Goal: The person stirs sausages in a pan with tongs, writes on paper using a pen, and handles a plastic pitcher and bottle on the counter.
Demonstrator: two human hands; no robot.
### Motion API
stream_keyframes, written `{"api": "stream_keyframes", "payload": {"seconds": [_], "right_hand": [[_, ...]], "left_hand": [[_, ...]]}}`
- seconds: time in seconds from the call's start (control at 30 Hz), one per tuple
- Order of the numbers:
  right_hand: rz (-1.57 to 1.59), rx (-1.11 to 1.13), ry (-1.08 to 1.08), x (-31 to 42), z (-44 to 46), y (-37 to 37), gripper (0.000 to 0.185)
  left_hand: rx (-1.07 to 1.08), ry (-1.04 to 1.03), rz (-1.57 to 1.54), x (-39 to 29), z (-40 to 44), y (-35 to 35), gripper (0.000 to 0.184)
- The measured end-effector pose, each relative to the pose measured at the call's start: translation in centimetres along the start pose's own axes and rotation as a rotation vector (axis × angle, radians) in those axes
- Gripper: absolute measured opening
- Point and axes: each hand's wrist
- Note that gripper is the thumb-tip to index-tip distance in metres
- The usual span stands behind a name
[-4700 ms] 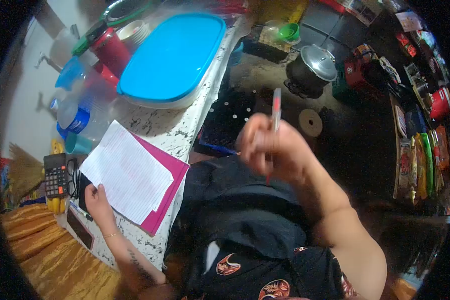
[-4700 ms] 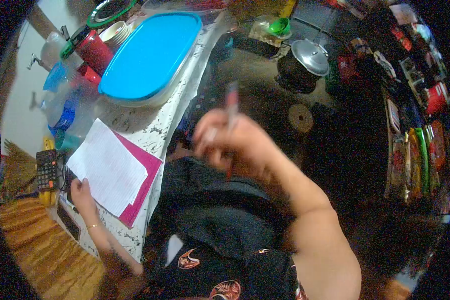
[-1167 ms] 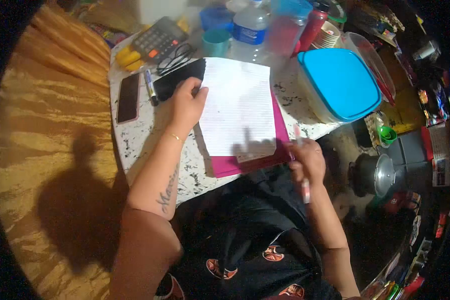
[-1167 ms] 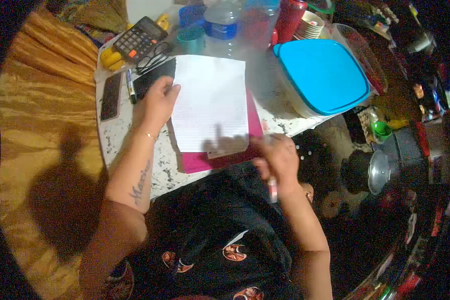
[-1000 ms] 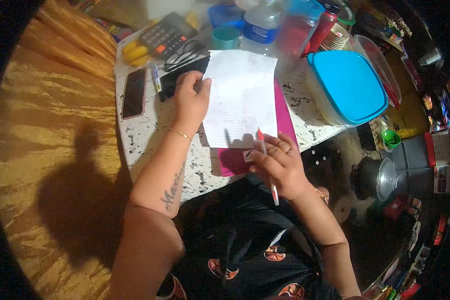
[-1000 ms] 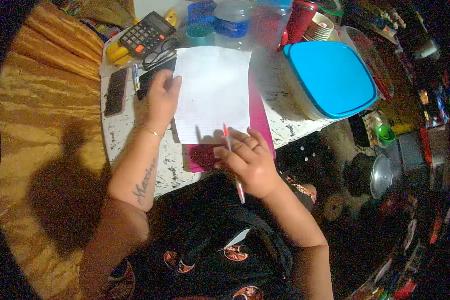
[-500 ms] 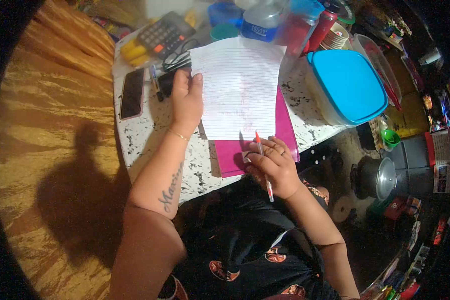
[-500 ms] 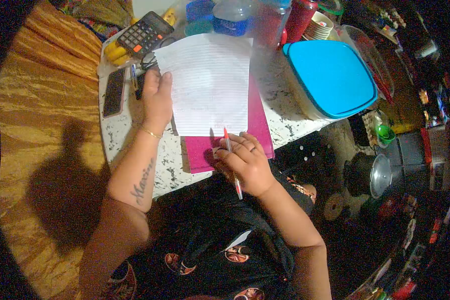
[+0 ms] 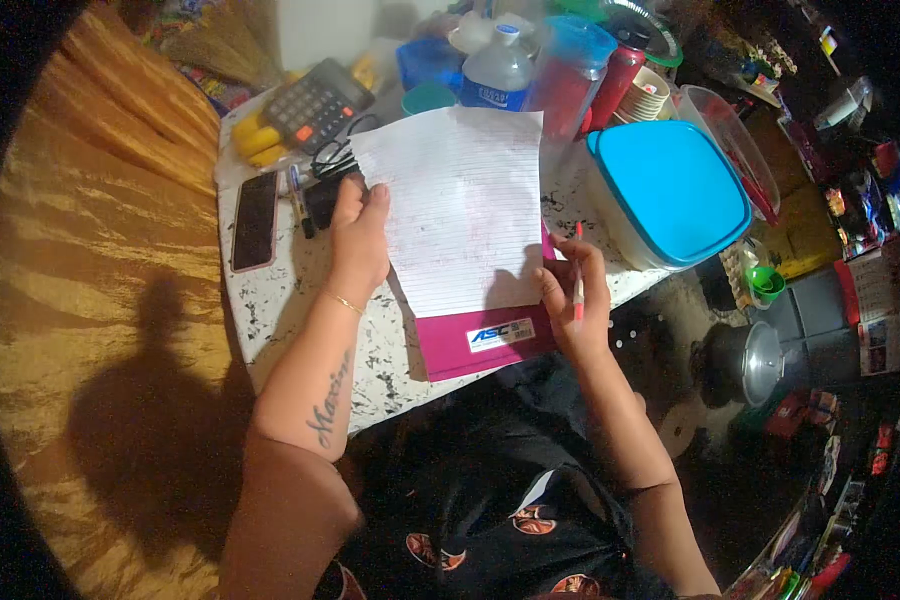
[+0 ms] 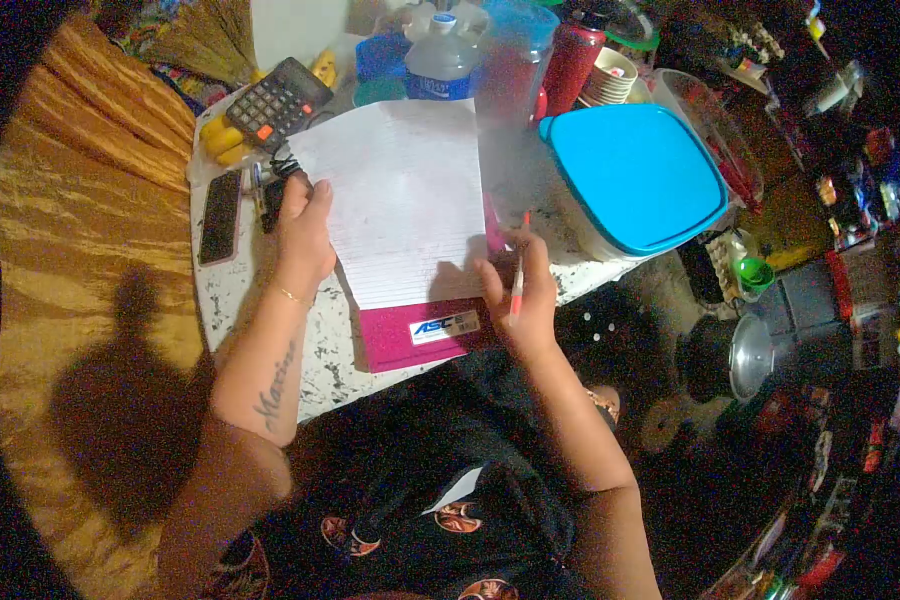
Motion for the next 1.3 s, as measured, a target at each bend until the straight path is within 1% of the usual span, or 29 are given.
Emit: {"api": "stream_keyframes", "payload": {"seconds": [0.07, 0.1, 0.23, 0.5, 0.7, 0.83, 0.93, 1.0, 1.1, 1.2, 1.27, 1.3], "right_hand": [[0.02, 0.018, -0.001, 0.8, -0.2, -0.1, 0.038], [-0.058, 0.003, 0.022, 0.9, -0.3, 0.0, 0.037], [-0.123, -0.001, 0.083, 1.0, -0.4, 0.2, 0.037], [0.01, 0.01, 0.058, -0.4, -0.5, 0.2, 0.032], [-0.011, -0.02, 0.075, -0.2, -0.5, 0.3, 0.032], [-0.047, -0.025, 0.068, 0.5, -0.6, 0.5, 0.031], [-0.007, -0.017, 0.031, 0.5, -0.7, 0.5, 0.03], [-0.044, -0.041, 0.062, 0.5, -0.7, 0.5, 0.032], [-0.035, -0.051, 0.07, 0.2, -0.8, 0.3, 0.032], [-0.022, -0.036, 0.053, 0.2, -0.9, 0.4, 0.031], [0.0, -0.021, 0.047, 0.2, -0.9, 0.6, 0.031], [0.007, -0.02, 0.077, 0.0, -0.9, 0.5, 0.029]], "left_hand": [[-0.02, -0.003, 0.011, 0.0, 0.0, -0.1, 0.02], [-0.03, -0.004, 0.016, 0.0, 0.0, -0.1, 0.021], [-0.007, 0.001, 0.043, 0.5, 0.0, 0.2, 0.02], [0.03, -0.03, 0.139, 0.7, -0.2, 0.4, 0.018], [0.033, 0.015, 0.144, 0.0, -0.4, 0.0, 0.029], [0.043, 0.016, 0.176, 0.1, -0.3, 0.1, 0.031], [0.044, 0.018, 0.202, 0.1, -0.3, 0.2, 0.033], [0.038, 0.025, 0.198, 0.4, -0.3, 0.2, 0.036], [0.038, -0.032, 0.336, 0.7, -0.2, 0.4, 0.042], [0.075, -0.018, 0.483, 1.0, -0.2, 0.7, 0.046], [0.079, -0.049, 0.505, 1.6, -0.1, 0.8, 0.048], [0.083, -0.057, 0.525, 1.6, -0.1, 0.8, 0.049]]}}
Point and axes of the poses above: each hand's wrist, its own z-axis towards the middle knuckle, its own y-axis out of the back of the hand, x = y × z
